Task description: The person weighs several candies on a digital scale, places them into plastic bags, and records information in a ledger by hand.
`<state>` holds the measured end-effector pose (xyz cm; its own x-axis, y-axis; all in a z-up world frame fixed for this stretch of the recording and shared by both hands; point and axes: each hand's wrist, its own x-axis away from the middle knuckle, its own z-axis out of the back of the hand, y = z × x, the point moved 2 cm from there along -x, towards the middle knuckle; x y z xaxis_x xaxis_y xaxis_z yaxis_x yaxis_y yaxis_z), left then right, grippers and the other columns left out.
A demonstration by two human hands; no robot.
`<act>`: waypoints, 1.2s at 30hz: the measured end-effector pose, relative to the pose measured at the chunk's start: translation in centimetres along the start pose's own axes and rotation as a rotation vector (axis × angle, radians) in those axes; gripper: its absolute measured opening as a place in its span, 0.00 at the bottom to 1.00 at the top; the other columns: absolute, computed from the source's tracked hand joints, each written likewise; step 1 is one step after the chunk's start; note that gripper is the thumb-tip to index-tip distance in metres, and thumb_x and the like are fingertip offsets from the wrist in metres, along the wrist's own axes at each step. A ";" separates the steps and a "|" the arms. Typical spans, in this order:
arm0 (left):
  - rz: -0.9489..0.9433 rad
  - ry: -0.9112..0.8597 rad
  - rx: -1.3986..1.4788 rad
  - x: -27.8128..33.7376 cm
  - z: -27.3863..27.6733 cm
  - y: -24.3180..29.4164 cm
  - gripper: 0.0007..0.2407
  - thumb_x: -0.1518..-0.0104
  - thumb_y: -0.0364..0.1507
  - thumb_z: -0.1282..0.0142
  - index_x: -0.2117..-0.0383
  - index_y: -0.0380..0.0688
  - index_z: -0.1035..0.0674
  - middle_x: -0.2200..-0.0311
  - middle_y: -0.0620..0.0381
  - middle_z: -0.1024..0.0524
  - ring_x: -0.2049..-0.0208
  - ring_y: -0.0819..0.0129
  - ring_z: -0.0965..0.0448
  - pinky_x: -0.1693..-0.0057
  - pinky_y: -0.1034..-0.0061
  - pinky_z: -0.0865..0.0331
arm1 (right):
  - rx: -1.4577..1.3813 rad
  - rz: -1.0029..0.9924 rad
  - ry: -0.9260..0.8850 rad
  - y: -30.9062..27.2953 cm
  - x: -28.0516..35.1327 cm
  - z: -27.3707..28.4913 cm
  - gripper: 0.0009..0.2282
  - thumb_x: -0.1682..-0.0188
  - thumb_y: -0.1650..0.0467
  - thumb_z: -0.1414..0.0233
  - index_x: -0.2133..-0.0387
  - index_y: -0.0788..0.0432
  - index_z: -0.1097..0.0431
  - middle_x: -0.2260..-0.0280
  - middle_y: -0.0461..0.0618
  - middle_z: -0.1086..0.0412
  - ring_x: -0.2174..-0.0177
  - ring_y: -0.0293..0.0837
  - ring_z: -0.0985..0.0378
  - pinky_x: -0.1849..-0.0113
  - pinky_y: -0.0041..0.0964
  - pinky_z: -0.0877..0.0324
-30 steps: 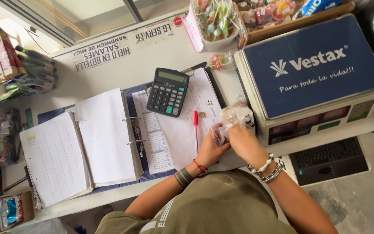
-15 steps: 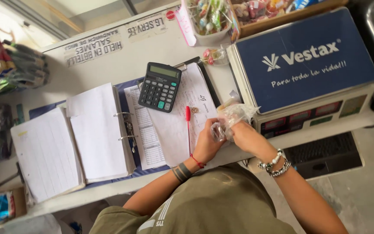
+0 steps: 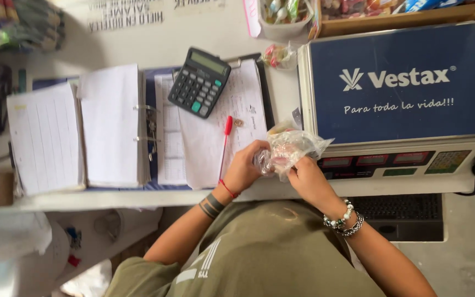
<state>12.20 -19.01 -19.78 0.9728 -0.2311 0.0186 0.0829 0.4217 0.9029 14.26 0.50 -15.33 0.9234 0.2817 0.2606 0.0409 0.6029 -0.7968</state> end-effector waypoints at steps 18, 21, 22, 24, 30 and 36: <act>-0.421 -0.171 -0.203 -1.3 2.8 6.2 0.07 0.42 0.19 0.45 0.61 0.44 0.21 0.67 0.51 0.25 0.67 0.45 0.20 0.55 0.61 0.24 | 0.099 0.350 0.126 1.6 2.4 2.7 0.10 0.55 0.75 0.46 0.85 0.69 0.34 0.80 0.67 0.35 0.72 0.70 0.28 0.74 0.49 0.30; -0.415 -0.115 -0.181 -1.4 2.4 6.0 0.04 0.41 0.23 0.43 0.65 0.51 0.20 0.67 0.56 0.26 0.66 0.50 0.19 0.54 0.65 0.24 | 0.188 0.466 0.128 5.1 3.2 2.1 0.06 0.57 0.78 0.45 0.82 0.69 0.32 0.76 0.67 0.32 0.71 0.68 0.26 0.72 0.49 0.27; -0.415 -0.114 -0.182 -1.5 2.0 5.2 0.04 0.41 0.23 0.43 0.65 0.51 0.20 0.67 0.56 0.26 0.66 0.50 0.19 0.54 0.65 0.24 | 0.188 0.467 0.128 2.5 3.7 3.5 0.06 0.57 0.78 0.45 0.82 0.69 0.32 0.76 0.67 0.32 0.71 0.68 0.26 0.72 0.49 0.27; -0.351 -0.054 -0.123 -1.7 1.7 3.3 0.02 0.42 0.27 0.38 0.67 0.53 0.18 0.68 0.61 0.25 0.68 0.53 0.19 0.55 0.68 0.24 | 0.095 0.516 0.122 -2.9 4.5 6.1 0.03 0.54 0.76 0.45 0.71 0.63 0.23 0.66 0.59 0.24 0.64 0.61 0.21 0.68 0.43 0.23; -0.296 -0.123 -0.105 -2.4 1.7 2.3 0.16 0.56 0.13 0.48 0.65 0.49 0.18 0.65 0.56 0.26 0.69 0.59 0.20 0.58 0.73 0.28 | 0.026 0.867 0.061 -4.3 5.7 8.4 0.13 0.44 0.76 0.53 0.48 0.69 0.30 0.45 0.65 0.31 0.46 0.57 0.23 0.41 0.47 0.29; -0.239 -0.183 -0.238 -2.4 2.8 3.9 0.21 0.59 0.13 0.52 0.58 0.48 0.22 0.60 0.54 0.26 0.67 0.52 0.20 0.59 0.66 0.27 | -0.365 0.420 0.189 -2.5 5.7 9.3 0.07 0.54 0.79 0.40 0.64 0.59 0.22 0.56 0.53 0.21 0.55 0.44 0.18 0.48 0.33 0.25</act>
<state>9.55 -19.27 -15.06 0.8668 -0.4915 -0.0848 0.3718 0.5234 0.7667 15.90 7.51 -6.75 0.9397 0.2825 -0.1929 -0.2452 0.1633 -0.9556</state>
